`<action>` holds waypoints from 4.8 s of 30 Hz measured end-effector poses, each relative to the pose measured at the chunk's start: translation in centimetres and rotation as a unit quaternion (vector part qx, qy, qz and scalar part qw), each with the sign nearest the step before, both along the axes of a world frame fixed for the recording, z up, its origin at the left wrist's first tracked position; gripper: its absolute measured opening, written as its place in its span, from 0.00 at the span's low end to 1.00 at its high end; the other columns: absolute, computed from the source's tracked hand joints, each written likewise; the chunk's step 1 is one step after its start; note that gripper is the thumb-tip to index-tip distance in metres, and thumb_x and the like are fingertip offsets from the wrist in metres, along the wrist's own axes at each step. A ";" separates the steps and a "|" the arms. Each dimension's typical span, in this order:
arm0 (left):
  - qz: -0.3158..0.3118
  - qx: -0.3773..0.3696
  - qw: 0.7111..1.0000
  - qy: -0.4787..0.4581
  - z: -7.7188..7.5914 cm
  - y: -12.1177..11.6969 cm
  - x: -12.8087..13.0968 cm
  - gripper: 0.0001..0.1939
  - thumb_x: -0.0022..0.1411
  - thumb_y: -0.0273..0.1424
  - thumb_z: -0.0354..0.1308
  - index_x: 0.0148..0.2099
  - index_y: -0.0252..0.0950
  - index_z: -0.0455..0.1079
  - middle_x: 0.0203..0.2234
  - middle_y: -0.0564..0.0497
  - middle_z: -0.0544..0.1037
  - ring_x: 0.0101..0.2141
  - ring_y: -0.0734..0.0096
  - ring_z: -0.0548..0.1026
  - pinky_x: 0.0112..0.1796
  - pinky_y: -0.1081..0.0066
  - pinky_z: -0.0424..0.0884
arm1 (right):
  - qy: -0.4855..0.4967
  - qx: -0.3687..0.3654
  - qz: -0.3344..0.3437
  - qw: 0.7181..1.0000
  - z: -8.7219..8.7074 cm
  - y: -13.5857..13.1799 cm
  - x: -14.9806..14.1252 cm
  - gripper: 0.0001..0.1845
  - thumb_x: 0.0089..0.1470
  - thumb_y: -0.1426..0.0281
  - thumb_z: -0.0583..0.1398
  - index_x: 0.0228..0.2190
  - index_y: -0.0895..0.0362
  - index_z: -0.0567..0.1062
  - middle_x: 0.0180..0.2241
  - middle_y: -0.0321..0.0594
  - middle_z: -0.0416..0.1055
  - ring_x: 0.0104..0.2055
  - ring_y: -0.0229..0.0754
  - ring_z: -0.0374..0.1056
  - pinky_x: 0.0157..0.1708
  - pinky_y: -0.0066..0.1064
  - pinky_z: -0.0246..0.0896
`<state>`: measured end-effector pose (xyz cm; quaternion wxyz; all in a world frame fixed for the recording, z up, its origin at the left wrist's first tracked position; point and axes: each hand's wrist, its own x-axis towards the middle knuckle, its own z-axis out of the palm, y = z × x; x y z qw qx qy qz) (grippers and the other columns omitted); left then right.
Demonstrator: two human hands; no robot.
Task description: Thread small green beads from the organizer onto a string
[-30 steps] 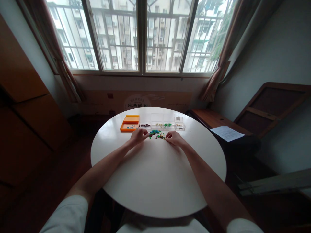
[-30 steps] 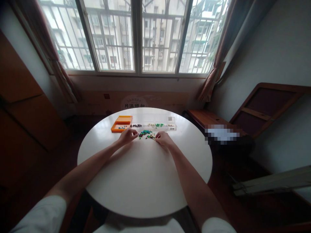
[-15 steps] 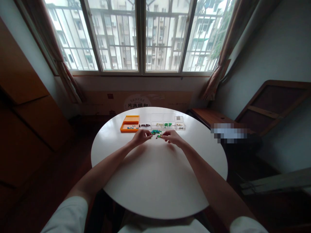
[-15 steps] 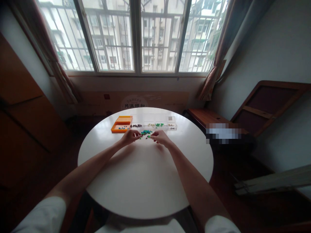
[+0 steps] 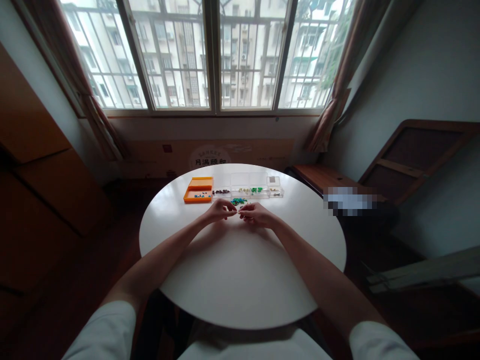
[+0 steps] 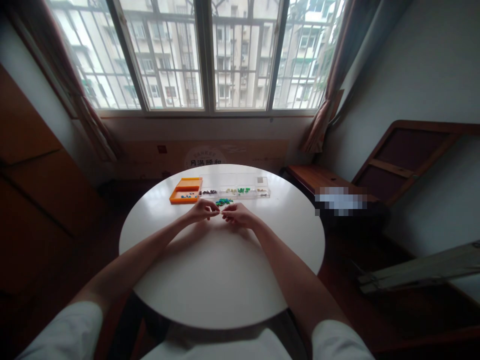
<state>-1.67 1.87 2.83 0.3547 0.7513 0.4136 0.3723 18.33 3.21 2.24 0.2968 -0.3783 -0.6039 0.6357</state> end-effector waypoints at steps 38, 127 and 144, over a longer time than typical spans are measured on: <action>0.020 0.080 0.995 0.057 -1.4 0.4 0.1 0.12 0.54 0.35 0.61 0.34 0.30 0.77 0.20 0.50 0.75 0.18 0.79 0.70 0.19 0.81 0.61 | -0.025 -0.011 -0.012 1.000 1.1 -0.9 -0.4 0.10 0.44 0.68 0.67 0.26 0.63 0.74 0.22 0.39 0.71 0.20 0.31 0.64 0.15 0.19 0.53; 0.034 0.162 0.974 0.152 -0.2 -0.8 0.4 0.09 0.55 0.30 0.56 0.33 0.33 0.77 0.23 0.51 0.76 0.22 0.78 0.68 0.24 0.79 0.62 | -0.038 0.023 0.003 0.999 1.5 -1.1 -0.7 0.10 0.47 0.68 0.65 0.24 0.63 0.74 0.19 0.37 0.69 0.18 0.30 0.62 0.15 0.20 0.54; 0.039 0.174 0.970 0.166 -0.5 -0.5 0.2 0.10 0.56 0.32 0.56 0.33 0.33 0.77 0.24 0.51 0.76 0.22 0.79 0.68 0.25 0.79 0.62 | -0.050 0.018 -0.012 0.999 1.7 -1.2 -0.8 0.09 0.48 0.71 0.64 0.22 0.64 0.74 0.18 0.37 0.69 0.17 0.30 0.62 0.15 0.20 0.55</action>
